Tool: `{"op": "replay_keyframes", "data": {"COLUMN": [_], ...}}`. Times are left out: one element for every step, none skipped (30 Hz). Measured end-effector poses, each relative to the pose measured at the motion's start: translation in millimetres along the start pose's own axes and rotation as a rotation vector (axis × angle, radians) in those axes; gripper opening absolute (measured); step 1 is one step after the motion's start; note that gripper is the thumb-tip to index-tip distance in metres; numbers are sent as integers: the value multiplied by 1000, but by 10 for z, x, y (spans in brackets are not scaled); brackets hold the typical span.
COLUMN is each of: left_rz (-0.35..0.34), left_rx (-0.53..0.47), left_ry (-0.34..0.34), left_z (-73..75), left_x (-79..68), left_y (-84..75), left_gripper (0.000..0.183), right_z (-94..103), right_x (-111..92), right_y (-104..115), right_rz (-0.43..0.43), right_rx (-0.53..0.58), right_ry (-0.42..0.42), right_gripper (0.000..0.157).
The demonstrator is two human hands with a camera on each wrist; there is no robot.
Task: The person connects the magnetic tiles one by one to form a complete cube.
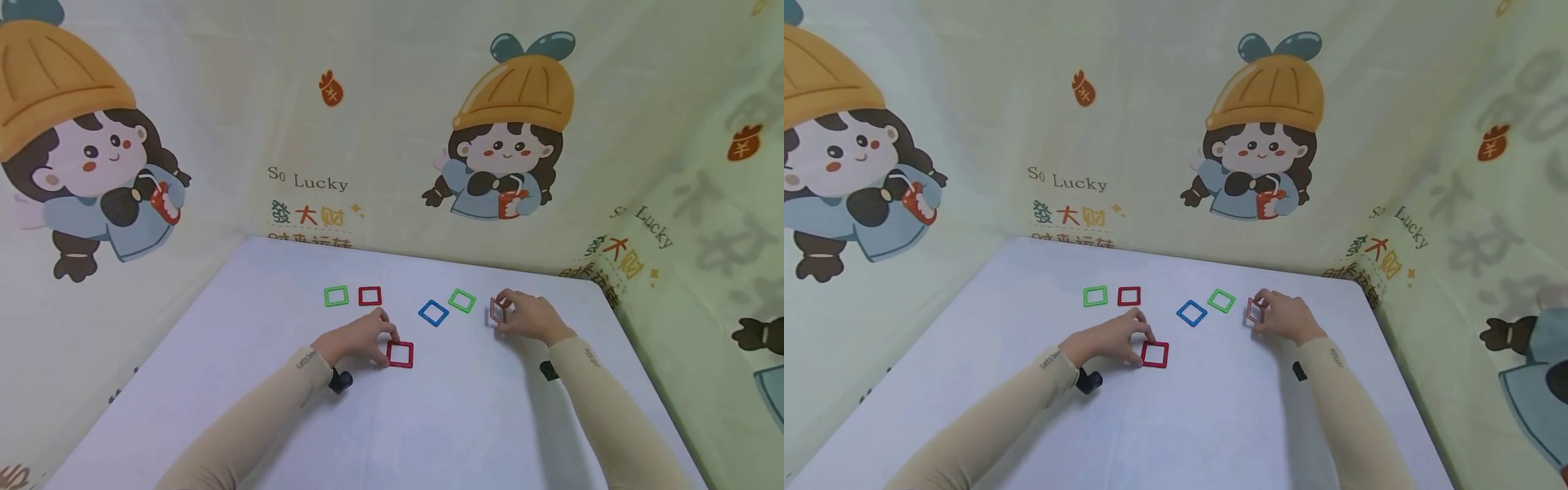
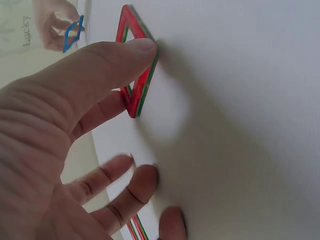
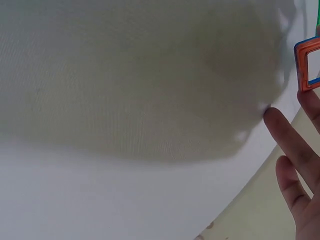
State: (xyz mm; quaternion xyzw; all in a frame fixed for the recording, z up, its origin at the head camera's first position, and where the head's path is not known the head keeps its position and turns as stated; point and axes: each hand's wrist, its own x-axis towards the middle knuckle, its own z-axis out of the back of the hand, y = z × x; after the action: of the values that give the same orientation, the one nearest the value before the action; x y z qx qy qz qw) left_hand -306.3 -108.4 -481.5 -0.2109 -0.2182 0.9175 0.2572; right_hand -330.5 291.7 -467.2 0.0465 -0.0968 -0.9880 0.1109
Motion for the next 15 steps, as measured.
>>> {"op": "replay_keyframes", "data": {"left_rz": [-6, -12, -17, -18, -16, -16, -13, -10, -7, -4, -3, -3, -1, 2, 7], "left_rx": [4, 9, 15, 19, 21, 27, 34, 38, 42, 46, 52, 59, 65, 69, 76], "left_ry": [3, 7, 10, 11, 13, 13, 15, 17, 19, 19, 20, 21, 21, 19, 15], "left_z": [-15, -33, -54, -75, -92, -106, -118, -127, -133, -136, -136, -137, -142, -145, -149], "left_x": [-10, -22, -35, -48, -65, -82, -98, -116, -132, -144, -156, -164, -168, -172, -172], "left_y": [-13, -28, -45, -65, -88, -114, -138, -164, -190, -214, -236, -252, -264, -276, -285], "left_gripper": [43, 43, 44, 44, 45, 45, 45, 45, 45, 45, 45, 45, 46, 46, 46], "right_z": [11, 14, 15, 13, 5, -4, -18, -29, -37, -44, -53, -60, -65, -73, -83], "right_x": [-12, -22, -37, -54, -71, -87, -106, -126, -146, -165, -182, -205, -228, -247, -265], "right_y": [5, 0, -6, -11, -23, -39, -61, -79, -90, -98, -110, -115, -112, -106, -99], "right_rz": [3, 7, 10, 11, 9, 11, 12, 15, 12, 6, 1, 2, -1, -5, -5], "right_rx": [29, 52, 77, 102, 129, 154, 178, 200, 225, 247, 270, 292, 321, 344, 371], "right_ry": [-2, -6, -9, -10, -14, -20, -25, -29, -30, -26, -26, -25, -23, -21, -22], "right_gripper": [56, 55, 54, 54, 54, 54, 54, 55, 56, 59, 60, 62, 63, 64, 65]}}
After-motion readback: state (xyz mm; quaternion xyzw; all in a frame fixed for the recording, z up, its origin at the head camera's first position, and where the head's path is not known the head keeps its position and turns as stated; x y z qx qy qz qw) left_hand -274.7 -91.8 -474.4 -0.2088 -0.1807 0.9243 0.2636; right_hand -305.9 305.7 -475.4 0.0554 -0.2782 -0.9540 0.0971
